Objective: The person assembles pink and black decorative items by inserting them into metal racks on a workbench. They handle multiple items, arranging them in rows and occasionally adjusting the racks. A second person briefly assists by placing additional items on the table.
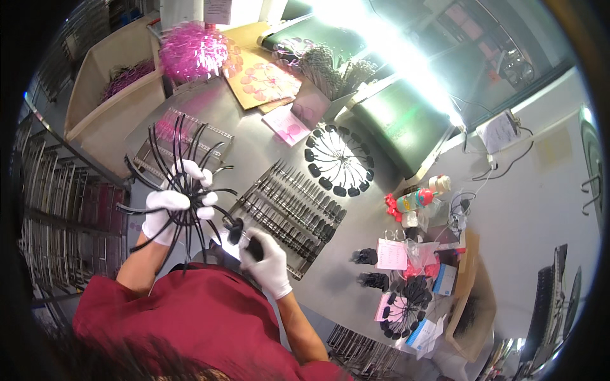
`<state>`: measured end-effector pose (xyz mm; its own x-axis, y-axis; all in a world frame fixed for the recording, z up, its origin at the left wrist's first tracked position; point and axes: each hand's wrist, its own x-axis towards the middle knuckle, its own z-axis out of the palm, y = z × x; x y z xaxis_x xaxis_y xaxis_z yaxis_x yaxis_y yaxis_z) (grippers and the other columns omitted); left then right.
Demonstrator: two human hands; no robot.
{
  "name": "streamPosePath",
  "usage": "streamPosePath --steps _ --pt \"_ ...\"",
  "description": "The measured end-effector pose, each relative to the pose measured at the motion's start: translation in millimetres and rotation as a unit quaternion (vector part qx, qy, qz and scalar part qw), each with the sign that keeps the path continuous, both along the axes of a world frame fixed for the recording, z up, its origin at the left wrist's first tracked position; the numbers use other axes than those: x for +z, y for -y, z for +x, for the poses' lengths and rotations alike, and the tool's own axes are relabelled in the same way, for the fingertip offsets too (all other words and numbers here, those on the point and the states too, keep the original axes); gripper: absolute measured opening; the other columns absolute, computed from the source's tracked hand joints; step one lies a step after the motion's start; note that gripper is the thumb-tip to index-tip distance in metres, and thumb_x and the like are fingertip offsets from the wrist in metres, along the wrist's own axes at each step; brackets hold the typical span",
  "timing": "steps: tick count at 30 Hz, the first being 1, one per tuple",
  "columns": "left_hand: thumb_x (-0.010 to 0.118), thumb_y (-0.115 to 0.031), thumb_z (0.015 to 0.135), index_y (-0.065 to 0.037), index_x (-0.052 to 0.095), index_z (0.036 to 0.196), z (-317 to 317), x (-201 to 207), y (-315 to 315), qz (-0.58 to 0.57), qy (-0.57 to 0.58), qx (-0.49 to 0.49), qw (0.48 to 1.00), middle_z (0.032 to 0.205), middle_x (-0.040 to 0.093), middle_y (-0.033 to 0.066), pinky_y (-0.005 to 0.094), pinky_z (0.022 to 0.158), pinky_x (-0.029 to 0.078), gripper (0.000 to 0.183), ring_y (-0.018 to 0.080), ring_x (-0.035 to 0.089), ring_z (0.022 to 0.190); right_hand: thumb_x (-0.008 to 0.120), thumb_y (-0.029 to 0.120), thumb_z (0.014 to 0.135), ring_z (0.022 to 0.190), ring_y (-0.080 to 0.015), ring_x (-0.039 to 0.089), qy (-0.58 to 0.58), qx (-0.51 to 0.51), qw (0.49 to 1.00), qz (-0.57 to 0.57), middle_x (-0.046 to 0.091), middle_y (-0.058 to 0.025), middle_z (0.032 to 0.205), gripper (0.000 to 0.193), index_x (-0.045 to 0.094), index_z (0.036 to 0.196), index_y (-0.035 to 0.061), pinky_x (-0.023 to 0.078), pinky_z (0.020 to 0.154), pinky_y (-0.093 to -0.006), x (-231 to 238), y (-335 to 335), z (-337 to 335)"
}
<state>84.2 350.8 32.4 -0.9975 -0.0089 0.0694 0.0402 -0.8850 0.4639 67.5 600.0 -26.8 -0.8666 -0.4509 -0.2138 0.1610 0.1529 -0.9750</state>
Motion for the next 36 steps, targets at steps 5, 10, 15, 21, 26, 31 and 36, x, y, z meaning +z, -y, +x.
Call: streamPosePath --steps 5,10,15,21,26,31,36 --pt "0.076 0.003 0.078 -0.011 0.045 0.159 9.9 -9.0 -53.9 -0.273 0.04 0.051 0.96 0.151 0.057 0.0114 0.0338 0.09 0.057 0.088 0.0217 0.063 0.123 0.073 0.007 0.084 0.091 -0.0443 0.072 -0.364 0.127 0.899 0.207 0.068 -0.0247 0.108 0.043 0.065 0.125 0.0042 0.062 0.075 -0.0497 -33.4 16.1 -15.1" --pt "0.067 -0.01 0.097 -0.013 0.034 0.163 -0.9 29.2 106.4 -0.356 0.219 0.197 0.887 0.152 0.046 0.0084 0.0383 0.092 0.057 0.074 0.0189 0.061 0.124 0.083 0.019 0.081 0.093 -0.0418 0.072 -0.319 0.229 0.858 0.33 0.065 -0.0183 0.114 0.046 0.065 0.124 0.0135 0.061 0.078 -0.0499 -6.2 -38.3 10.8" --pt "0.068 -0.039 0.101 -0.003 0.039 0.164 -0.1 11.2 10.7 -0.602 0.08 -0.038 0.794 0.153 0.054 0.0169 0.0374 0.114 0.048 0.078 0.0249 0.055 0.136 0.09 0.02 0.074 0.105 -0.0378 0.066 -0.464 0.101 0.844 0.25 0.063 -0.0125 0.117 0.064 0.064 0.133 0.0136 0.054 0.089 -0.0484 -8.5 -20.1 2.2" --pt "0.083 -0.006 0.085 -0.001 0.07 0.12 43.1 -49.5 -79.7 -0.251 0.054 -0.244 0.935 0.111 0.071 0.0036 0.0296 0.097 0.055 0.038 0.0106 0.065 0.11 0.096 0.022 0.065 0.128 -0.042 0.054 -0.494 0.176 0.841 0.134 0.051 -0.0189 0.139 0.09 0.054 0.144 0.0076 0.042 0.111 -0.0573 31.4 -13.8 6.1" --pt "0.086 -0.011 0.078 -0.005 0.075 0.117 36.3 -50.1 -94.3 -0.581 -0.134 0.028 0.803 0.112 0.077 0.0078 0.0378 0.101 0.057 0.041 0.0262 0.072 0.11 0.096 0.01 0.064 0.132 -0.0294 0.058 0.125 0.007 0.975 -0.184 0.05 -0.0156 0.146 0.104 0.042 0.152 0.0 0.056 0.104 -0.0425 11.3 -30.7 39.2" --pt "0.087 -0.009 0.073 -0.011 0.054 0.153 33.4 -36.8 -79.7 -0.712 -0.199 -0.005 0.673 0.14 0.058 0.0226 0.0468 0.108 0.053 0.087 0.035 0.057 0.133 0.087 0.009 0.078 0.115 -0.0196 0.068 0.028 -0.02 0.999 0.029 0.073 -0.0112 0.121 0.051 0.068 0.124 -0.0008 0.055 0.1 -0.0369 -7.9 -39.3 34.1" --pt "0.082 0.004 0.078 0.002 0.044 0.158 33.3 -64.8 -68.8 -0.191 0.166 -0.225 0.941 0.131 0.065 0.0128 0.0335 0.098 0.058 0.088 0.0192 0.064 0.121 0.095 0.01 0.068 0.109 -0.0389 0.07 -0.465 0.104 0.873 0.104 0.073 -0.0178 0.112 0.064 0.068 0.124 -0.003 0.058 0.093 -0.0439 26.8 6.7 11.8"
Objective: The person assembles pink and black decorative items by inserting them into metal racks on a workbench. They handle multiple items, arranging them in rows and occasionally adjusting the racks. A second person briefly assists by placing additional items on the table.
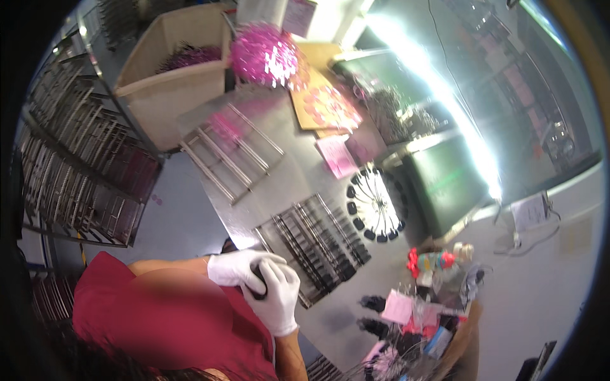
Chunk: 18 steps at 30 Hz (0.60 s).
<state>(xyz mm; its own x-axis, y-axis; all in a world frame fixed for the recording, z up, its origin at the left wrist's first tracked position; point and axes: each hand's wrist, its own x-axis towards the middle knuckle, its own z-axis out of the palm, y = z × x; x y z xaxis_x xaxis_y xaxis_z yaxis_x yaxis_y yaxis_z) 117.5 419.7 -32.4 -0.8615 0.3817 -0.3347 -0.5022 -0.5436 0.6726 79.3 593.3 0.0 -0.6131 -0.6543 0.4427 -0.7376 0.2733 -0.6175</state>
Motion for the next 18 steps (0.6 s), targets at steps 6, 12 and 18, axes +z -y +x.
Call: streamPosePath --steps 6,12,18 --pt "0.087 0.005 0.082 0.003 0.044 0.16 -14.0 -25.5 20.6 0.008 0.032 -0.012 0.999 0.131 0.067 0.0111 0.0346 0.097 0.059 0.089 0.0197 0.066 0.122 0.087 0.005 0.072 0.1 -0.0323 0.074 0.089 -0.005 0.996 0.031 0.073 -0.0158 0.115 0.056 0.066 0.123 -0.0031 0.06 0.087 -0.0383 -7.0 7.5 -11.8" --pt "0.077 0.0 0.094 0.004 0.046 0.151 -18.2 -52.6 94.5 0.016 0.111 0.007 0.994 0.118 0.071 0.0214 0.0445 0.09 0.066 0.065 0.0334 0.076 0.106 0.059 -0.004 0.09 0.119 -0.0383 0.069 0.536 -0.108 0.729 -0.411 0.062 -0.0251 0.143 0.05 0.061 0.139 0.003 0.057 0.105 -0.0522 -68.1 19.6 -9.6" --pt "0.074 -0.001 0.096 -0.002 0.058 0.128 -22.2 -74.6 155.7 -0.06 0.221 0.163 0.96 0.116 0.071 0.0149 0.041 0.089 0.067 0.036 0.0277 0.077 0.103 0.071 -0.007 0.093 0.126 -0.0236 0.067 0.438 -0.145 0.856 -0.234 0.063 -0.0152 0.145 0.019 0.076 0.11 -0.0013 0.055 0.107 -0.0346 -154.7 60.4 -37.8"
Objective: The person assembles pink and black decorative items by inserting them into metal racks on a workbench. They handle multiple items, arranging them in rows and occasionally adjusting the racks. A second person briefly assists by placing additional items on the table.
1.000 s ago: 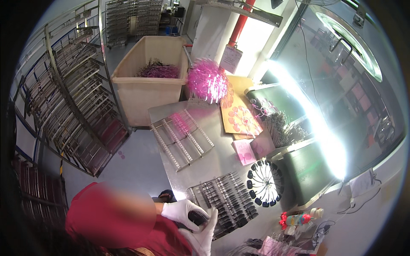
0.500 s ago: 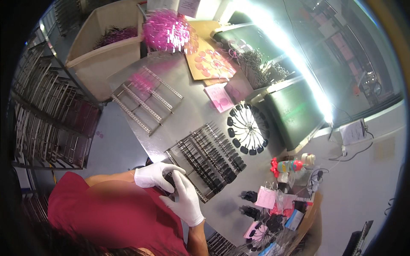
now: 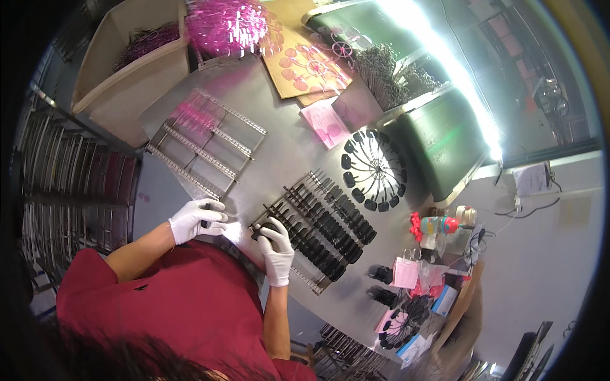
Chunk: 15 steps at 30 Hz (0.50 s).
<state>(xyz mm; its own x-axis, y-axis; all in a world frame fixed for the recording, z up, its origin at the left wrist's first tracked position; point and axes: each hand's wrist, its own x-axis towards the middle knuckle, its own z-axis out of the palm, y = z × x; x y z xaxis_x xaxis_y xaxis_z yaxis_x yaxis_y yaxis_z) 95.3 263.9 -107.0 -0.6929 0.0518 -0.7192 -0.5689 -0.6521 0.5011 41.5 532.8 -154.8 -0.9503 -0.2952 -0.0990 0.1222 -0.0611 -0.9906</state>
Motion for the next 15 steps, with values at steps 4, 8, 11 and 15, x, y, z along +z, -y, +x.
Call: streamPosePath --steps 4,8,11,15 --pt "0.071 -0.002 0.098 -0.001 0.058 0.133 -6.4 -9.7 10.3 0.006 0.008 -0.004 1.0 0.118 0.072 0.0164 0.0434 0.091 0.067 0.037 0.0316 0.077 0.102 0.084 0.002 0.083 0.11 -0.028 0.075 -0.204 -0.02 0.958 0.2 0.07 -0.016 0.132 0.022 0.08 0.104 0.0071 0.06 0.094 -0.0347 -1.3 29.1 2.7" --pt "0.071 -0.002 0.098 -0.001 0.058 0.134 -8.6 -20.1 2.4 0.019 0.007 -0.016 1.0 0.119 0.071 0.017 0.0442 0.091 0.067 0.038 0.0325 0.077 0.102 0.081 0.001 0.083 0.116 -0.0282 0.072 -0.21 0.048 0.923 0.319 0.069 -0.0142 0.134 0.054 0.073 0.135 0.0108 0.058 0.097 -0.035 33.2 43.6 3.7" --pt "0.074 -0.004 0.098 0.0 0.055 0.135 -11.1 -15.4 -7.7 0.028 0.008 -0.029 0.999 0.115 0.071 0.016 0.0417 0.088 0.066 0.041 0.0265 0.076 0.096 0.081 0.001 0.084 0.123 -0.0283 0.069 -0.181 0.021 0.939 0.29 0.067 -0.0156 0.138 0.065 0.066 0.147 0.0089 0.056 0.103 -0.0346 36.1 20.8 14.3" --pt "0.074 -0.005 0.099 0.0 0.053 0.141 -2.4 -12.9 -21.7 0.029 0.002 -0.019 0.999 0.12 0.072 0.0173 0.0399 0.086 0.066 0.047 0.0234 0.075 0.093 0.081 -0.008 0.085 0.14 -0.0215 0.059 -0.128 -0.014 0.967 0.221 0.061 -0.0122 0.152 0.077 0.055 0.156 0.004 0.044 0.119 -0.0338 22.5 -25.7 33.6"
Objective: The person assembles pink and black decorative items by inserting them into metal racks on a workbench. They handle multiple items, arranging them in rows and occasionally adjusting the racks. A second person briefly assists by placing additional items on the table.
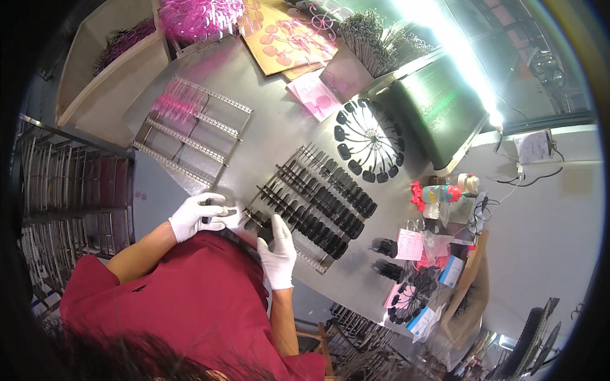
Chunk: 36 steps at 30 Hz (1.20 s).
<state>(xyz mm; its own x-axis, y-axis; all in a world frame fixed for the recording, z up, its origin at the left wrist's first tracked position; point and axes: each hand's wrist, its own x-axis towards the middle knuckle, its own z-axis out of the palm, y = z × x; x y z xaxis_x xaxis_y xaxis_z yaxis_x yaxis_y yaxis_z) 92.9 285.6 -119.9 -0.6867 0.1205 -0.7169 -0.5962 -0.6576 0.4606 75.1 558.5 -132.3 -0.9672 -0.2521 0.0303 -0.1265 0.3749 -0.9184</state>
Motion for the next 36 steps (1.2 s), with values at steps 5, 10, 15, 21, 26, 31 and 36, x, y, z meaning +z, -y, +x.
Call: streamPosePath --steps 5,10,15,21,26,31,36 --pt "0.073 -0.006 0.1 -0.001 0.051 0.149 6.2 8.7 -18.7 -0.057 -0.027 0.013 0.998 0.125 0.071 0.0172 0.0386 0.085 0.067 0.055 0.0238 0.076 0.097 0.081 -0.008 0.086 0.149 -0.022 0.051 0.048 -0.008 0.998 -0.05 0.054 -0.0126 0.162 0.082 0.05 0.16 0.0041 0.038 0.124 -0.0337 -16.9 -52.8 15.0" --pt "0.077 -0.001 0.095 0.001 0.045 0.156 8.4 23.1 -40.0 -0.145 -0.032 0.025 0.989 0.117 0.069 0.0179 0.0318 0.076 0.065 0.069 0.0216 0.075 0.093 0.085 -0.005 0.084 0.134 -0.0197 0.063 0.009 -0.015 1.0 0.006 0.065 -0.0132 0.149 0.086 0.05 0.162 0.0088 0.047 0.115 -0.0315 -18.9 -97.3 17.0" --pt "0.082 0.001 0.088 0.003 0.028 0.166 8.1 46.3 -81.8 -0.189 -0.135 -0.064 0.971 0.116 0.068 0.0194 0.0329 0.076 0.062 0.095 0.0193 0.071 0.088 0.089 0.002 0.08 0.11 -0.0188 0.067 0.086 -0.036 0.991 0.097 0.069 -0.012 0.129 0.088 0.053 0.16 0.0117 0.055 0.097 -0.0329 -7.3 -155.4 27.2" --pt "0.095 -0.016 0.073 0.013 0.01 0.166 -14.6 62.7 -192.0 -0.214 -0.32 -0.318 0.867 0.128 0.067 0.0199 0.0285 0.093 0.056 0.13 0.0188 0.068 0.103 0.094 0.009 0.071 0.109 -0.0404 0.073 -0.184 0.087 0.977 0.057 0.072 -0.0213 0.126 0.073 0.065 0.137 0.001 0.053 0.107 -0.0494 82.4 -113.7 32.0" --pt "0.086 -0.042 0.083 0.008 0.016 0.167 -19.4 56.8 -235.9 -0.214 -0.327 -0.333 0.858 0.124 0.068 0.0178 0.0348 0.096 0.055 0.12 0.0263 0.07 0.106 0.079 -0.007 0.081 0.115 -0.0355 0.074 -0.06 -0.055 0.995 -0.064 0.071 -0.0202 0.128 0.062 0.06 0.14 -0.0022 0.056 0.108 -0.0469 89.8 -139.8 42.4" --pt "0.079 -0.042 0.085 -0.003 0.059 0.141 -42.9 50.6 -166.3 -0.577 -0.585 -0.436 0.366 0.137 0.062 0.0155 0.0433 0.097 0.054 0.071 0.0316 0.061 0.126 0.063 -0.018 0.089 0.124 -0.033 0.069 0.064 -0.115 0.9 -0.415 0.056 -0.0238 0.15 0.046 0.063 0.134 -0.0071 0.057 0.107 -0.0459 39.9 -172.1 29.1" --pt "0.072 -0.046 0.088 -0.017 0.065 0.136 -50.2 10.9 -100.3 -0.654 -0.592 -0.426 0.202 0.145 0.06 0.0088 0.0569 0.118 0.041 0.057 0.0346 0.053 0.138 0.08 0.001 0.089 0.114 -0.0239 0.072 -0.013 -0.06 0.996 -0.057 0.067 -0.0144 0.138 0.029 0.076 0.118 0.0024 0.062 0.093 -0.036 -20.8 -143.4 8.2"
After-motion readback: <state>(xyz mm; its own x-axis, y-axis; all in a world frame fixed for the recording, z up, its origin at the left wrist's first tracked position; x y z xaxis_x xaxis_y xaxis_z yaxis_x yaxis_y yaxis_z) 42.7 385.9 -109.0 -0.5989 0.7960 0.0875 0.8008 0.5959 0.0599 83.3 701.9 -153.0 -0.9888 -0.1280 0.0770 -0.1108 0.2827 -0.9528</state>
